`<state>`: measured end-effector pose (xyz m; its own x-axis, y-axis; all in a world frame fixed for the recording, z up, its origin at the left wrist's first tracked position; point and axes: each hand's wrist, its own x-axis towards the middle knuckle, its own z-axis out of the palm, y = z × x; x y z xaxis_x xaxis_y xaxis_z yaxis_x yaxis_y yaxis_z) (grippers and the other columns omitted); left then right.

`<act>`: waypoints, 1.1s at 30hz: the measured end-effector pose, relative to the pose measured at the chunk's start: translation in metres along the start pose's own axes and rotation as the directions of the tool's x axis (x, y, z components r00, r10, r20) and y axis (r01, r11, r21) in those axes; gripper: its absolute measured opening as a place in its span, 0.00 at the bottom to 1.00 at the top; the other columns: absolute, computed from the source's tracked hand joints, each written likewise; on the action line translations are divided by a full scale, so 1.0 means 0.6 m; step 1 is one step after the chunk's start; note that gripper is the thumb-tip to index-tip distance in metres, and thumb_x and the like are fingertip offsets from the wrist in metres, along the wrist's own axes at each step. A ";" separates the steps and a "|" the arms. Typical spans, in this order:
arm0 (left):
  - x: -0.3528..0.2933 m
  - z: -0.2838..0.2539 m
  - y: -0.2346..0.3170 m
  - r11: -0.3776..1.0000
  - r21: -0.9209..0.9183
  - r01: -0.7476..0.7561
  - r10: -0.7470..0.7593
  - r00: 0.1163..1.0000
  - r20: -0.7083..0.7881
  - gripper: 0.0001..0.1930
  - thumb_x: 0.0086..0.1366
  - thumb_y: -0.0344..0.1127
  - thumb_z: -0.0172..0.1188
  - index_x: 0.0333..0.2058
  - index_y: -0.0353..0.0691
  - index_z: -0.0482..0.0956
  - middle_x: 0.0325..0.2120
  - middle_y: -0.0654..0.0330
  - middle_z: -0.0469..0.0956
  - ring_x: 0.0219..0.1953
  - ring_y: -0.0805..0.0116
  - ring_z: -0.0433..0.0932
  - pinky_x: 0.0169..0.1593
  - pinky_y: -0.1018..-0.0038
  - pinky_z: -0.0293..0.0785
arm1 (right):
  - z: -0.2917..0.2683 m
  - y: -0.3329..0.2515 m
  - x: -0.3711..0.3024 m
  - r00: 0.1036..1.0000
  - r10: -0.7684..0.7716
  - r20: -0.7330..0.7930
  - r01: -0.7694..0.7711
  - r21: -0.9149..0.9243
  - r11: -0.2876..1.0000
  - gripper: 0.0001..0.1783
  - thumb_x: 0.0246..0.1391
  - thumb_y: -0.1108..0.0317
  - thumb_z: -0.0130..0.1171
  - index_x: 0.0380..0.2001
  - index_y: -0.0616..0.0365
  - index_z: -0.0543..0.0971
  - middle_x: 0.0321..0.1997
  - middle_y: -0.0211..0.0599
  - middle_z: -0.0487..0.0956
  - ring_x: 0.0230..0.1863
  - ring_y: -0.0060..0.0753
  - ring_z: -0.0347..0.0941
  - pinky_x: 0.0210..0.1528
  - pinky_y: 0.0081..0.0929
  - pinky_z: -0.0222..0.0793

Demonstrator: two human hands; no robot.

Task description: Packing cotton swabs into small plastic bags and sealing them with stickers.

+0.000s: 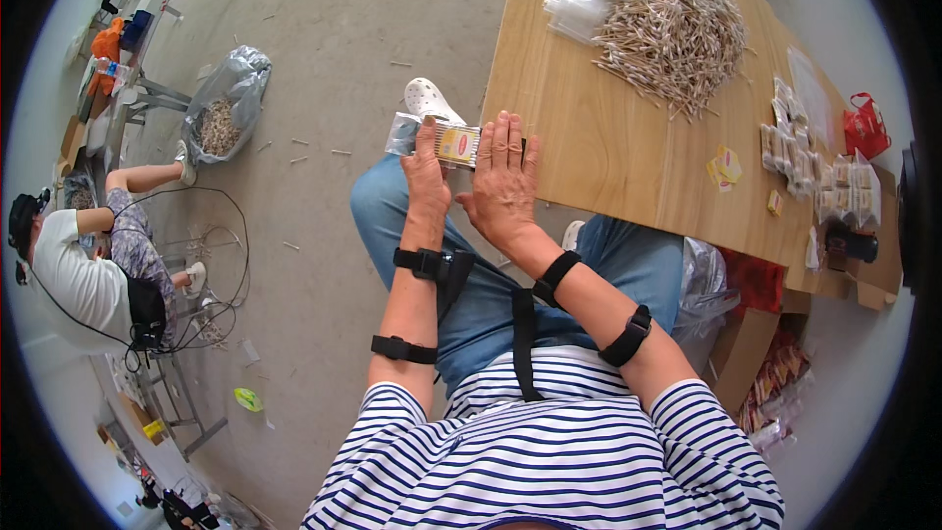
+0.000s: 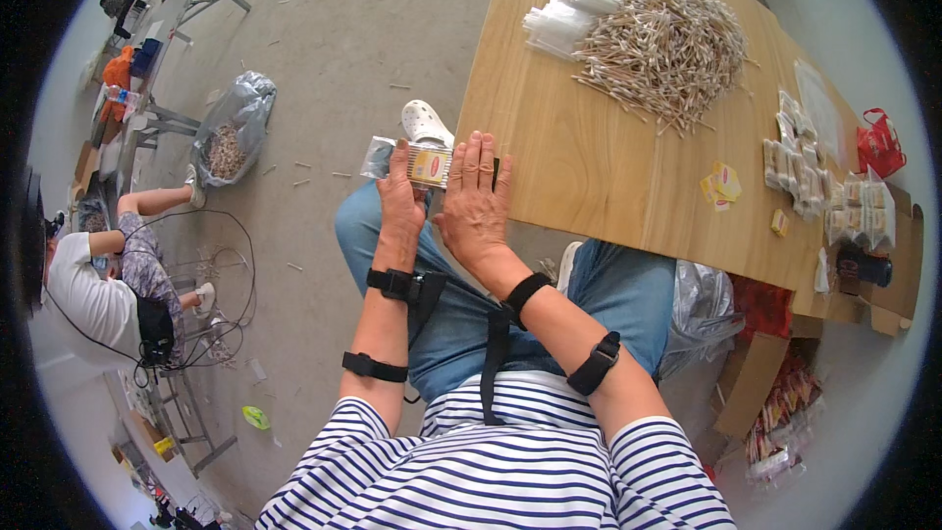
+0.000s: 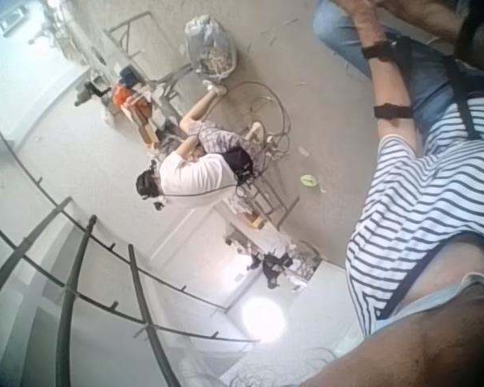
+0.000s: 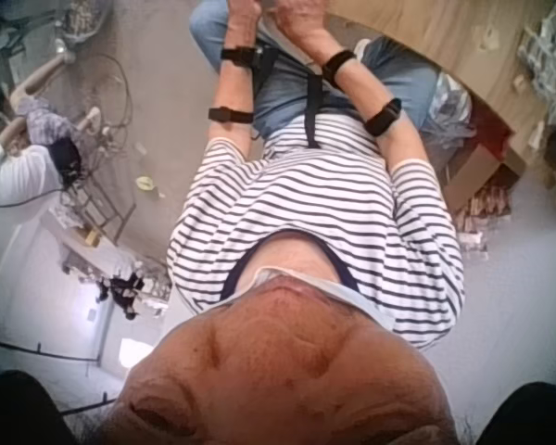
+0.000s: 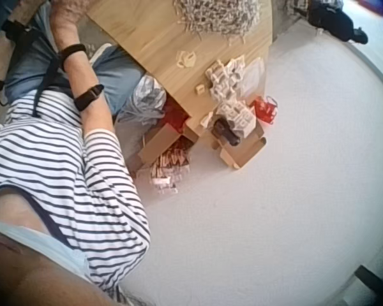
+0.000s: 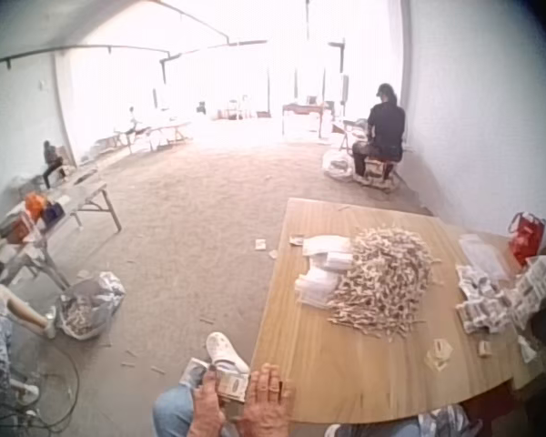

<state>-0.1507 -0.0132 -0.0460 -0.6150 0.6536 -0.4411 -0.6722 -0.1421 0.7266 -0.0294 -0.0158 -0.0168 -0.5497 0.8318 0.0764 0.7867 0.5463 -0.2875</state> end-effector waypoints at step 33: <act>-0.178 0.003 0.048 0.747 0.568 -0.345 0.247 0.938 0.244 0.14 0.65 0.30 0.63 0.48 0.33 0.76 0.37 0.62 0.77 0.36 0.74 0.76 0.43 0.79 0.74 | -0.081 0.288 -0.012 0.967 0.108 -0.232 -0.147 -0.156 0.977 0.41 0.57 0.45 0.61 0.65 0.63 0.68 0.69 0.42 0.64 0.69 0.49 0.57 0.72 0.59 0.49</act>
<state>-0.1038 -0.0857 0.0232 -0.6425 0.7590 -0.1056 -0.0563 0.0907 0.9943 0.1242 0.0774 -0.0209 -0.3812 0.8857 0.2648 0.8929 0.4270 -0.1427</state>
